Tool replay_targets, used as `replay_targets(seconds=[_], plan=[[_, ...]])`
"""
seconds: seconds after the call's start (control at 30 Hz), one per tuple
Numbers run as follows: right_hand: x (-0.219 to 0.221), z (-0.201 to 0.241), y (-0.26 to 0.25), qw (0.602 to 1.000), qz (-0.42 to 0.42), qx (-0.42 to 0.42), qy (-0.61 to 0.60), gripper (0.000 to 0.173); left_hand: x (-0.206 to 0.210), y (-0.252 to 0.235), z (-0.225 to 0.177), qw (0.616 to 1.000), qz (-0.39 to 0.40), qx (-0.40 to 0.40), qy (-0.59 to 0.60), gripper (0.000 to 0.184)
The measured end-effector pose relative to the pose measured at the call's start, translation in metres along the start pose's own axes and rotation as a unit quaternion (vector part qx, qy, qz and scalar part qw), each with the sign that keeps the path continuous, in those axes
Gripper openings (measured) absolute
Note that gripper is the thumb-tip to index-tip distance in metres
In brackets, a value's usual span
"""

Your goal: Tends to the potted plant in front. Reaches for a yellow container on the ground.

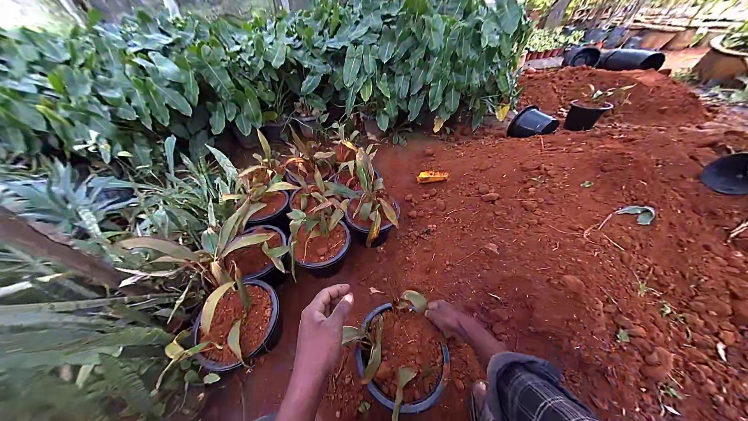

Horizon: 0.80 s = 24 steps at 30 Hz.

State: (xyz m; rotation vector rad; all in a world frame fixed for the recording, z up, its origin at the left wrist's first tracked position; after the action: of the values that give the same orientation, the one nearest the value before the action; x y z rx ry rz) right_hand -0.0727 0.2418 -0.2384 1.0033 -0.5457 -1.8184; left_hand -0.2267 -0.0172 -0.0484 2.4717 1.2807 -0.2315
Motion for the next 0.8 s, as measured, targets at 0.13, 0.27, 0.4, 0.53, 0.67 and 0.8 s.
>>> replay_targets(seconds=[0.13, 0.27, 0.4, 0.53, 0.67, 0.8], plan=[[0.013, 0.008, 0.012, 0.999, -0.043, -0.007, 0.021, 0.032, 0.002, -0.002, -0.011, 0.998, -0.005, -0.006, 0.056, 0.021], [0.020, -0.013, 0.014, 0.993, -0.059, -0.058, -0.089, 0.025, 0.015, 0.005, -0.023, 0.995, 0.018, 0.005, 0.102, 0.022], [0.010, -0.027, 0.007, 0.994, -0.070, -0.028, -0.075, 0.026, 0.023, 0.008, -0.024, 0.993, 0.030, 0.017, 0.117, 0.020], [0.022, -0.025, 0.021, 0.986, -0.061, -0.078, -0.135, 0.019, 0.024, 0.014, -0.028, 0.990, 0.018, -0.001, 0.139, 0.019], [0.016, -0.037, 0.009, 0.992, -0.064, -0.056, -0.098, 0.022, 0.028, 0.018, -0.030, 0.988, 0.012, -0.005, 0.152, 0.018], [0.025, -0.041, 0.030, 0.982, -0.062, -0.076, -0.160, 0.014, 0.029, 0.019, -0.030, 0.988, 0.014, -0.006, 0.153, 0.018]])
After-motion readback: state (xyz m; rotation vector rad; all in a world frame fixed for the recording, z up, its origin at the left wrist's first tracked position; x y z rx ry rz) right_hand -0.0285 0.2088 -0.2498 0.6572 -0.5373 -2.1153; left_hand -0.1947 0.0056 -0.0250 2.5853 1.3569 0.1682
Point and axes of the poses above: each hand's wrist, its own y-axis away from the middle knuckle, its own x-axis out of the palm, z = x × y, the point moved 1 cm from there along -y, towards the middle knuckle, and after that the axes turned 10 degrees about -y, right-handed, at the moved point
